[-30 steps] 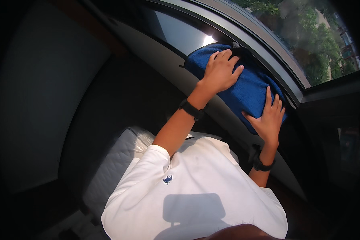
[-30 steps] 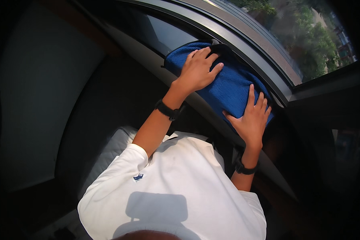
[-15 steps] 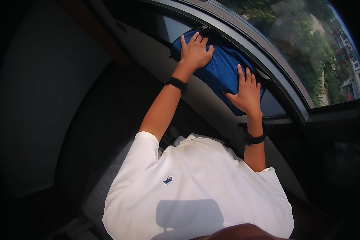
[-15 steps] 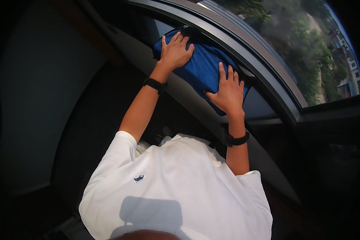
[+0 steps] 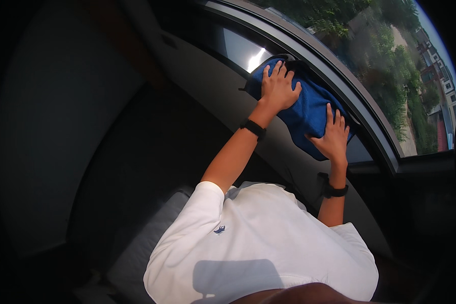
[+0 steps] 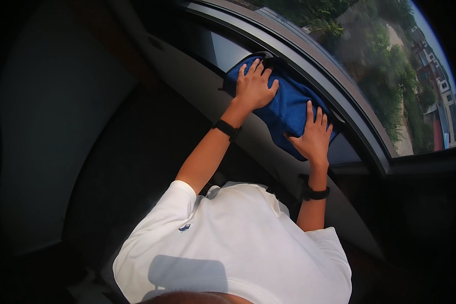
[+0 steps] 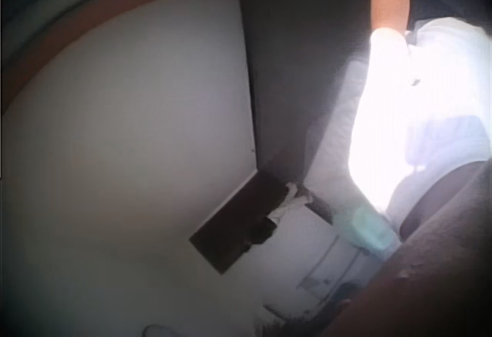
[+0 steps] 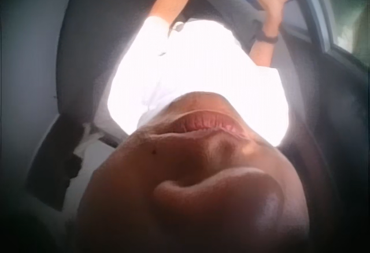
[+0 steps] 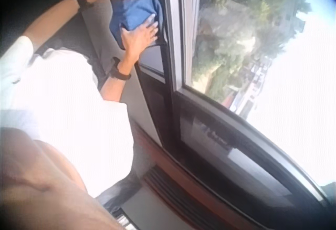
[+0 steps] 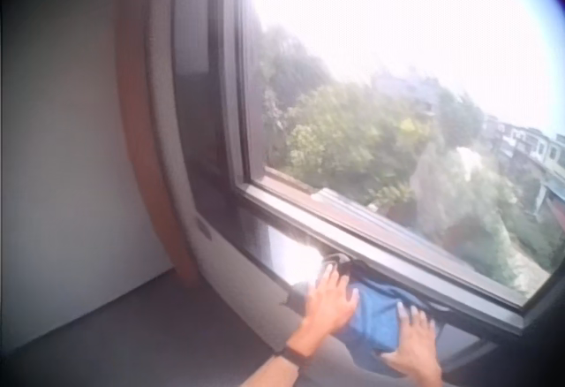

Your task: The person wipes the window sill and frame with a blue and gray cloth, then moves to wipe a dark cabinet door and a clothes drying rack. The actions are continuous wiping motions across multiple surfaces in a bedroom.

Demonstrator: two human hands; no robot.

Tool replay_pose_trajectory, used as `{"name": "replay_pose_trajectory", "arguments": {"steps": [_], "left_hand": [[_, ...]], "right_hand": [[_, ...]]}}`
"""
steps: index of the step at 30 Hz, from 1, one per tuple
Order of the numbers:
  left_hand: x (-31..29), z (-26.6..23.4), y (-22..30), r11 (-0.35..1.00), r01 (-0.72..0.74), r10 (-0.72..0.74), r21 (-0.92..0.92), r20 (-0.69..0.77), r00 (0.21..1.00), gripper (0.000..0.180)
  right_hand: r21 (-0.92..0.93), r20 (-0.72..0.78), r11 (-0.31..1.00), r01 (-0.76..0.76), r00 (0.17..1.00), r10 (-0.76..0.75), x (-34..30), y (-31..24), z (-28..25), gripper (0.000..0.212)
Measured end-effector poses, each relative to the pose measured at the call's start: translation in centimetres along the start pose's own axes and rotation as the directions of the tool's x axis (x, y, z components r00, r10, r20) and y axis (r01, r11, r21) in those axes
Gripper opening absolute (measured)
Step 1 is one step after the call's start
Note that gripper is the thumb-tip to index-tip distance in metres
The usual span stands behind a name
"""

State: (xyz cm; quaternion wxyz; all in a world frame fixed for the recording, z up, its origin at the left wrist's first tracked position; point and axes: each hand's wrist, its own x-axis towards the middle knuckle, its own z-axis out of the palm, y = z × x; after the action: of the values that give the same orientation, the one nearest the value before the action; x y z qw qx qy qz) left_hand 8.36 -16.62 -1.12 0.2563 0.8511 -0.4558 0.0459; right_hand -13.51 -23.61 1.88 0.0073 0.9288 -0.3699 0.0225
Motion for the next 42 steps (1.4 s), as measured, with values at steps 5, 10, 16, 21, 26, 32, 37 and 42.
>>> {"name": "replay_pose_trajectory", "arguments": {"steps": [5, 10, 16, 21, 26, 32, 37, 42], "left_hand": [[3.7, 0.3, -4.5, 0.997, -0.081, 0.081, -0.002, 0.053, 0.995, 0.057], [3.8, 0.8, -5.6, 0.983, -0.185, 0.186, -0.013, 0.07, 0.98, 0.055], [2.7, 1.6, -5.0, 0.996, -0.078, 0.081, 0.041, -0.077, 0.994, 0.056], [5.3, 2.0, -7.7, 0.998, 0.055, -0.054, 0.035, -0.03, 0.998, 0.064], [9.4, 1.3, -11.6, 0.973, 0.179, -0.185, 0.147, 0.03, 0.982, 0.073], [7.2, 3.2, -10.4, 0.977, 0.189, -0.182, 0.102, -0.081, 0.98, 0.075], [8.1, 3.6, -10.3, 0.973, 0.203, -0.195, 0.114, -0.078, 0.978, 0.075], [10.4, 4.3, -11.4, 0.976, 0.176, -0.184, 0.132, 0.053, 0.982, 0.074]], "right_hand": [[0.021, -0.047, 0.998, 0.057, 0.997, -0.056, 3.2, -2.1, 1.8, 0.121], [0.077, -0.112, 0.988, 0.137, 0.985, -0.128, 3.3, -1.7, 2.6, 0.114], [0.023, -0.142, 0.998, 0.063, 0.988, -0.059, 1.2, -0.5, 2.9, 0.111], [0.008, -0.102, 0.995, 0.1, 0.99, -0.099, 4.7, -2.7, 3.4, 0.113], [0.091, -0.067, 0.982, 0.165, 0.985, -0.159, 9.5, -6.5, 4.2, 0.113], [0.078, -0.137, 0.978, 0.193, 0.974, -0.181, 9.3, -5.9, 4.9, 0.113], [0.095, -0.089, 0.978, 0.183, 0.981, -0.175, 10.3, -6.4, 6.2, 0.117], [0.15, 0.109, 0.962, 0.228, 0.963, -0.246, 14.8, -8.7, 6.2, 0.122]]}}
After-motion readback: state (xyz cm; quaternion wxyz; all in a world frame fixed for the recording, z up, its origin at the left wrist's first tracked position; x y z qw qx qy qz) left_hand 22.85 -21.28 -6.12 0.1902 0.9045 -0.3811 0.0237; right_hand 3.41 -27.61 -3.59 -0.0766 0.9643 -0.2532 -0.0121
